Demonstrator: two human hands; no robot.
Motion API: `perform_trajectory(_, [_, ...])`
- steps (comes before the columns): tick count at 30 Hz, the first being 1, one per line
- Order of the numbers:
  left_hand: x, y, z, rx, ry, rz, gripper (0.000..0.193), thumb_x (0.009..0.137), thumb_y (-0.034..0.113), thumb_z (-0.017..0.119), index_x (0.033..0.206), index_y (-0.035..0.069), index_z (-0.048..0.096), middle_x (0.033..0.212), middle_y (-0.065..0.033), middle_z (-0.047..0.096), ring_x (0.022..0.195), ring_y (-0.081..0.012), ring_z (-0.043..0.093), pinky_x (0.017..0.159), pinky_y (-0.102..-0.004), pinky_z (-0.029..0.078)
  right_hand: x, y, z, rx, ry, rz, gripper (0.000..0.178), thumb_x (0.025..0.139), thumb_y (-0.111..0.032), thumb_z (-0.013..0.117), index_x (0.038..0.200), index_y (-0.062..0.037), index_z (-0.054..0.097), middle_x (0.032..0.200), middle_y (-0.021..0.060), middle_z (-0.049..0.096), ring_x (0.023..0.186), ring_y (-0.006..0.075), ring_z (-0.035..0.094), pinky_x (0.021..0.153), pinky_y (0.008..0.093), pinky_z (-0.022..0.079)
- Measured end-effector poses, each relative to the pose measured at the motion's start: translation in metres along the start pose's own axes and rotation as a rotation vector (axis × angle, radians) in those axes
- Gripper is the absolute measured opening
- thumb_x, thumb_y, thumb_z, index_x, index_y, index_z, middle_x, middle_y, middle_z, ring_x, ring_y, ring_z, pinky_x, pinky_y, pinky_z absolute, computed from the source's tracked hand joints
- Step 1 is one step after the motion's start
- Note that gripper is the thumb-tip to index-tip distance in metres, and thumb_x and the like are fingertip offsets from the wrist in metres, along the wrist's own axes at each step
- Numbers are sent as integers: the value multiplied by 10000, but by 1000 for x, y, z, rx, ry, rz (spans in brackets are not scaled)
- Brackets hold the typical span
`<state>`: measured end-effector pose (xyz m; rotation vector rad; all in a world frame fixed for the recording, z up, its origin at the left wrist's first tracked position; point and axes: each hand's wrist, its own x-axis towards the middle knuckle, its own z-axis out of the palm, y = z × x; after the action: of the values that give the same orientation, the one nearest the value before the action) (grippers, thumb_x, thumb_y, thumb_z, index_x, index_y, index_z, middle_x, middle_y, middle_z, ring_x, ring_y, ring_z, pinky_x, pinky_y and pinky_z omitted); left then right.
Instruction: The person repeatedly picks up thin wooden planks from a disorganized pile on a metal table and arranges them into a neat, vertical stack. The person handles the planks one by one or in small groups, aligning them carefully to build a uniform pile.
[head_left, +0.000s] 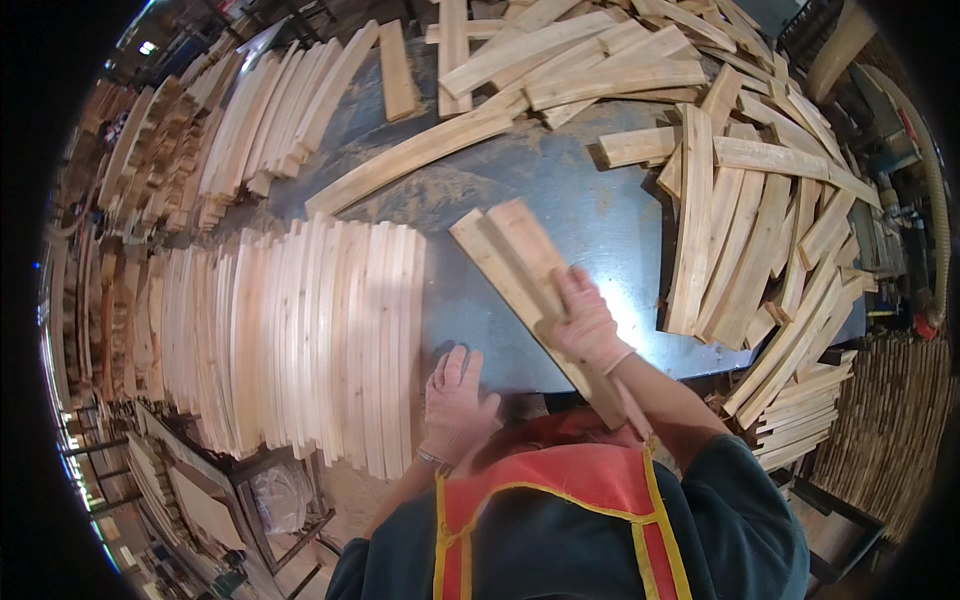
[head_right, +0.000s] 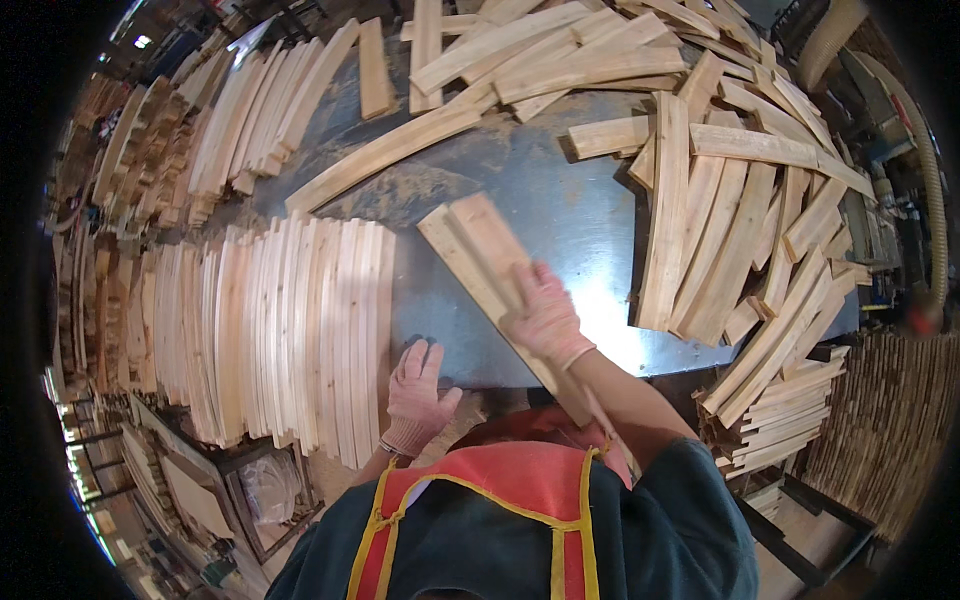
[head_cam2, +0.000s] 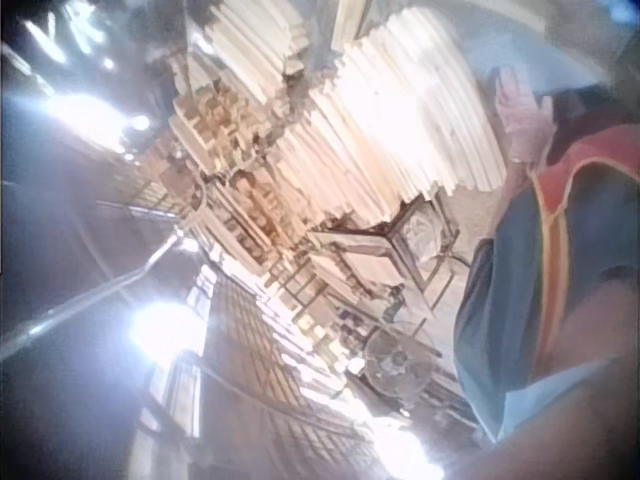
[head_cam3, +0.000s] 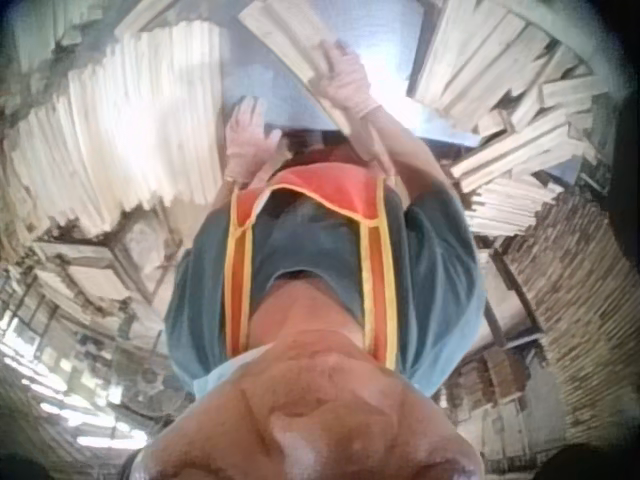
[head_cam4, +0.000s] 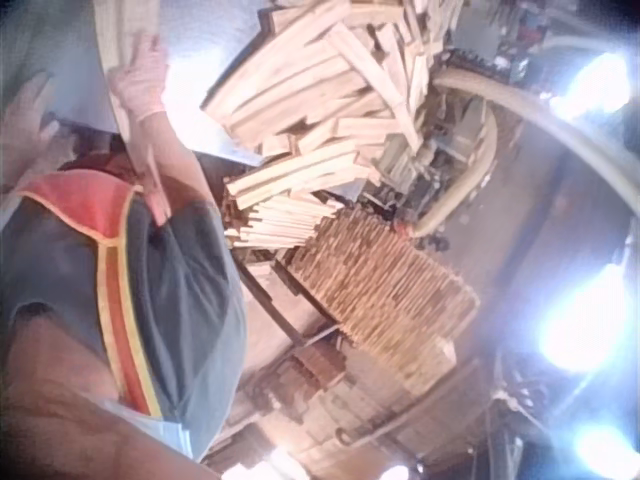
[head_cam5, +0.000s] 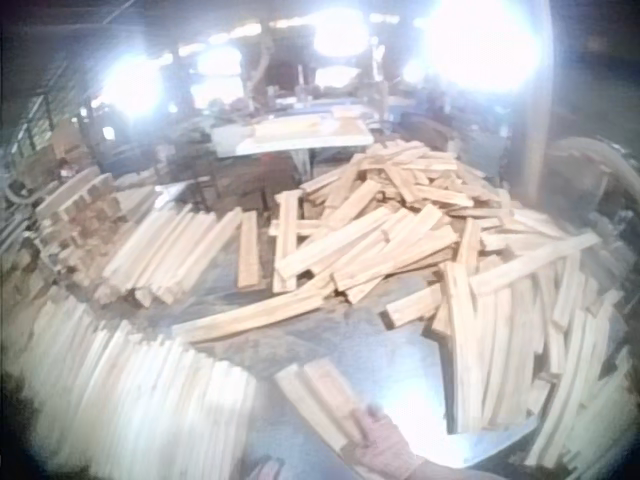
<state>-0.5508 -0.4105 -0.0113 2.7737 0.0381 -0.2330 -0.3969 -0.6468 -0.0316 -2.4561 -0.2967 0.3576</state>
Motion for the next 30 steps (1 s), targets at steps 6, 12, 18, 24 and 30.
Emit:
perform_trajectory(6, [-41,-35,-8,-26,108,-29,804,835,365,786,1534,53,540,1590,-208,468,1493,-412,409,1230,-542,339,13,-34,59,-279,-55,102,891,786,-284,791,1575,-142,401,1400,256,573,1270,451,596,1052,503,509])
perform_trajectory(12, [-60,-60,-8,-55,248,-42,921,824,485,791,1560,20,493,1597,-224,457,1491,-424,406,1239,-566,316,34,-97,64,354,-111,179,973,735,-298,838,1572,-39,416,1322,296,647,1215,461,643,1064,464,534])
perform_trajectory(18, [-25,-66,-2,256,134,-168,1022,837,464,800,1635,8,355,1677,-196,367,1542,-403,343,1288,-536,241,29,-131,115,339,-297,-12,688,786,-393,772,1329,6,634,1265,303,678,1220,423,651,1081,438,518])
perform_trajectory(24, [-22,-64,9,402,151,-204,899,861,378,758,1603,10,407,1657,-202,372,1526,-443,341,1272,-576,250,46,52,-48,-431,485,-22,571,756,-378,773,1194,-39,636,1042,228,661,1054,420,636,963,488,518])
perform_trajectory(30, [13,-5,31,88,117,-81,966,828,470,793,1615,53,419,1697,-198,347,1554,-431,321,1264,-578,266,54,2,-112,-228,-422,38,666,853,-489,721,1374,-103,572,1420,240,610,1329,460,580,1096,515,479])
